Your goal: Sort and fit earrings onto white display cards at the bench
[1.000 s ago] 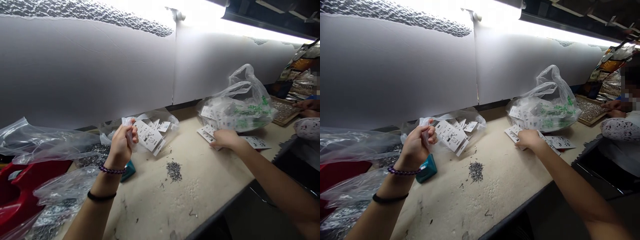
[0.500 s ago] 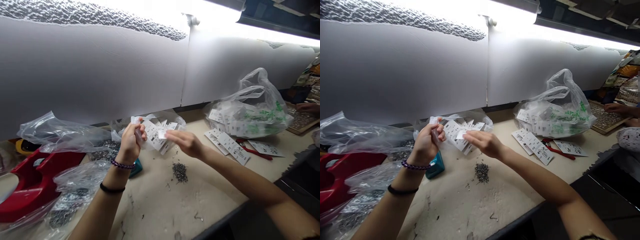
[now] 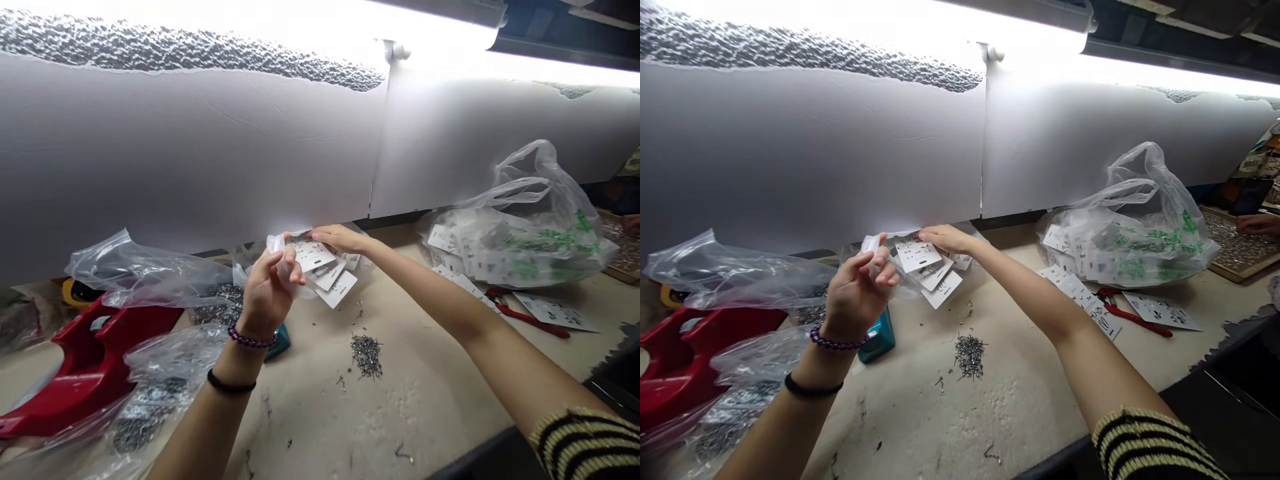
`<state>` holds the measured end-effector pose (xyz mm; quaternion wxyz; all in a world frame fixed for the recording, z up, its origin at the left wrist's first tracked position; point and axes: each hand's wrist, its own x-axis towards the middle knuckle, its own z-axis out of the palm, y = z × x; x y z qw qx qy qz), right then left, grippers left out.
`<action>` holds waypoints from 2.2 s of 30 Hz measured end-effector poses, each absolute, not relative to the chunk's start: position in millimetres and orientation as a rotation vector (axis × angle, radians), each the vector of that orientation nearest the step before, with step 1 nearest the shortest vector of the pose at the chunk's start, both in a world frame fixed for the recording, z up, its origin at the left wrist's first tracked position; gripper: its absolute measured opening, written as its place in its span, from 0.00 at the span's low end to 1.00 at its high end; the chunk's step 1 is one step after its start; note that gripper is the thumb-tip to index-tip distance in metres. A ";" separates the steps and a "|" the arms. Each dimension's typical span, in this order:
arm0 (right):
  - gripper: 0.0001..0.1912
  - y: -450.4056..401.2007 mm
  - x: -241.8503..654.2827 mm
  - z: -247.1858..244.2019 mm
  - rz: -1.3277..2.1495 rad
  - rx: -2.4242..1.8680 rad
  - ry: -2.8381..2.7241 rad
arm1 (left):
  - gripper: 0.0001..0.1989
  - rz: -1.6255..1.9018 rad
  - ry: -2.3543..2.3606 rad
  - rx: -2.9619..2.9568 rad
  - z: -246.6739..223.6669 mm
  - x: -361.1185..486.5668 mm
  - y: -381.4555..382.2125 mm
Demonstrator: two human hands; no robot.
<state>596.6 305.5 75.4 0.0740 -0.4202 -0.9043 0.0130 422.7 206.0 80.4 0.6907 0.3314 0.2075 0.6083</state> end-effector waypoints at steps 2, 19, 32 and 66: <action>0.23 314.7 610.7 75.2 -0.110 -1.412 -2.723 | 0.12 1.350 0.324 0.678 85.2 414.0 205.5; 0.17 232.6 707.9 91.4 -1.067 -1.016 -2.775 | 0.27 0.651 1.244 2.986 30.0 480.4 235.1; 0.34 158.5 775.9 -11.0 -0.295 -2.180 -2.181 | 0.23 1.021 1.178 2.193 44.9 453.5 227.1; 0.19 116.1 787.8 -5.1 -0.381 -2.073 -2.204 | 0.15 1.038 1.015 1.790 82.9 413.5 204.0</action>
